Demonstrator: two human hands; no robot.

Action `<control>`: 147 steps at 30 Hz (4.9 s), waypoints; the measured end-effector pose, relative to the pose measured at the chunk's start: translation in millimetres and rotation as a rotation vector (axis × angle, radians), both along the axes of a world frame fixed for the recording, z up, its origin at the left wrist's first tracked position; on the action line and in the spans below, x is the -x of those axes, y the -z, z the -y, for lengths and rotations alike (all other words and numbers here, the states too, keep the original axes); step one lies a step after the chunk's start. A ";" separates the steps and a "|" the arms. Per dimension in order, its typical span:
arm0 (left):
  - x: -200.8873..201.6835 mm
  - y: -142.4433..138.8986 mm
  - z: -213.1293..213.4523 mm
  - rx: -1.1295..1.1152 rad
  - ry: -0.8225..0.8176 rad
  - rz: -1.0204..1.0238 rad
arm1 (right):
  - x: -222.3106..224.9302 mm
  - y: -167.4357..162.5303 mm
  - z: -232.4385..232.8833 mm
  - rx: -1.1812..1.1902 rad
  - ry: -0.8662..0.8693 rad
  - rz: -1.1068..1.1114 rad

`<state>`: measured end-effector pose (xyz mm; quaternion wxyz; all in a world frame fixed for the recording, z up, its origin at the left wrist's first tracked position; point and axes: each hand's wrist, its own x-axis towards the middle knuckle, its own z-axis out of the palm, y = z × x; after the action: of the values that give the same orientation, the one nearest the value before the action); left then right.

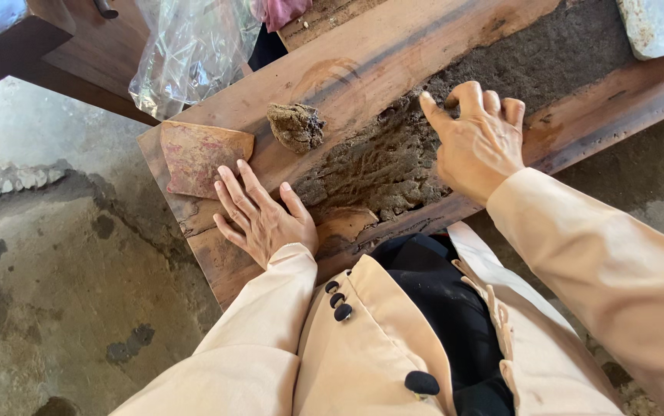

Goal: The person mixes a brown granular filler in a white container, then presses the mixture into a long crack in a wooden plank. The person uses their right hand to pack the material into the gap while the left hand stabilizes the plank.

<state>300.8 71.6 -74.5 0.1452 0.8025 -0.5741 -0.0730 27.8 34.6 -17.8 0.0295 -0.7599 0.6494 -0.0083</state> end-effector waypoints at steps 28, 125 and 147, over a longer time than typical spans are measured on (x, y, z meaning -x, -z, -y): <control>0.6 0.0 -0.1 0.002 -0.015 -0.016 | -12.4 8.6 21.4 -0.065 0.073 0.130; -0.3 -1.3 0.3 0.012 -0.001 -0.013 | -18.1 -9.4 0.8 -0.136 0.040 -0.035; 1.2 -0.4 1.3 -0.002 -0.016 -0.001 | -6.6 -20.7 21.2 -0.285 0.071 -0.025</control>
<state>299.7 70.3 -74.1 0.1452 0.8072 -0.5675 -0.0729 34.4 13.3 2.8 0.1288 -0.7244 0.6709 0.0924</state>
